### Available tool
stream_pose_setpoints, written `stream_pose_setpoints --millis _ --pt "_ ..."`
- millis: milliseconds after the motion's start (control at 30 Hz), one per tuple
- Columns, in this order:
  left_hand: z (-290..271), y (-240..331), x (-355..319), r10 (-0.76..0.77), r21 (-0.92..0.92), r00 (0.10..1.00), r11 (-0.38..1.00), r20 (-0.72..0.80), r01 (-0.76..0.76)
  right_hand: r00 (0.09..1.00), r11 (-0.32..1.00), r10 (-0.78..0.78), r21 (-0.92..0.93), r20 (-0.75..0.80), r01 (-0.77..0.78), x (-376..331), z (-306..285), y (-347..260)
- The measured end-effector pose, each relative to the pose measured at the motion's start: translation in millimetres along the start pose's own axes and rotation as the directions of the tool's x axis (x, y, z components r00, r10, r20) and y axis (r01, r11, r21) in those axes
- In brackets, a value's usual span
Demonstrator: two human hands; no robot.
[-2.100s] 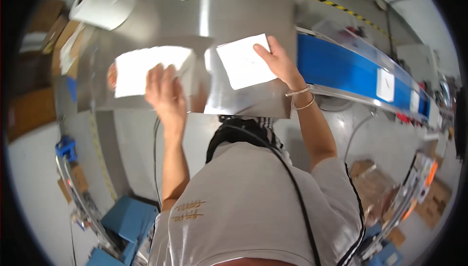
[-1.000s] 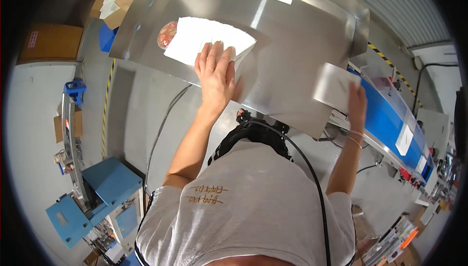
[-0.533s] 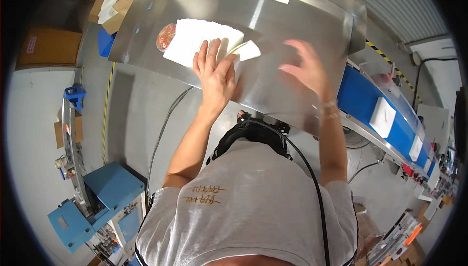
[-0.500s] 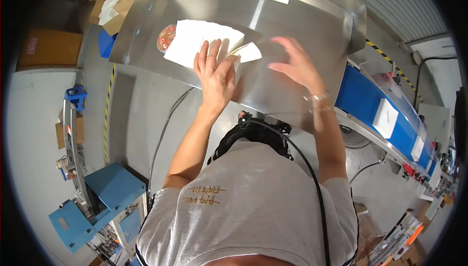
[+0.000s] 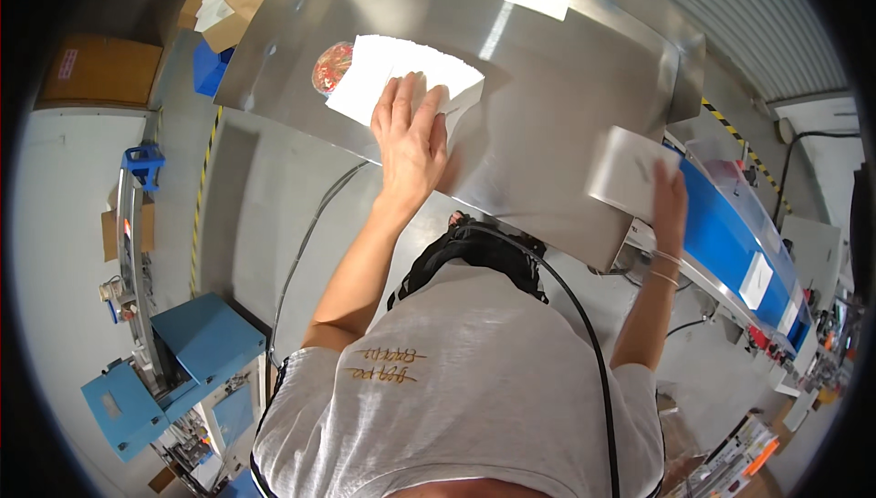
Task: Placing stacks of folded paper napkins onto a moving conveyor belt for packaging in a factory setting.
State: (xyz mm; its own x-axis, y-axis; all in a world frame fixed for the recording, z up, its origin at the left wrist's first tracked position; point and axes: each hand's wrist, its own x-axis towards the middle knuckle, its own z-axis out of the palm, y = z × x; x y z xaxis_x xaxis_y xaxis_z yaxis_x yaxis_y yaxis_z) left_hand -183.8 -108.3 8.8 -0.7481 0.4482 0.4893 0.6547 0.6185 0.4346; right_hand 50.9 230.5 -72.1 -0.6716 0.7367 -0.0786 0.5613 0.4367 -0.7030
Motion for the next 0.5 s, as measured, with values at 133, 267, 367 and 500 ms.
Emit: stream_pose_setpoints --millis 133,267,367,500 --pt "1 -1 0 0.048 0.017 0.999 0.999 -0.007 -0.048 0.943 0.934 0.26 -0.192 -0.207 -0.3 -4 -72 69" --pt "7 -1 2 0.045 -0.009 0.999 0.999 -0.022 -0.045 0.887 0.825 -0.008 -0.505 -0.462 -0.255 -9 -76 35" --pt "10 -1 3 0.071 -0.014 0.997 0.997 -0.043 -0.071 0.896 0.886 -0.367 -0.387 -0.249 0.255 9 -25 -34" --pt "3 -3 3 0.069 -0.067 0.997 0.995 -0.02 -0.07 0.777 0.805 -0.593 0.183 0.212 0.565 13 66 -164"
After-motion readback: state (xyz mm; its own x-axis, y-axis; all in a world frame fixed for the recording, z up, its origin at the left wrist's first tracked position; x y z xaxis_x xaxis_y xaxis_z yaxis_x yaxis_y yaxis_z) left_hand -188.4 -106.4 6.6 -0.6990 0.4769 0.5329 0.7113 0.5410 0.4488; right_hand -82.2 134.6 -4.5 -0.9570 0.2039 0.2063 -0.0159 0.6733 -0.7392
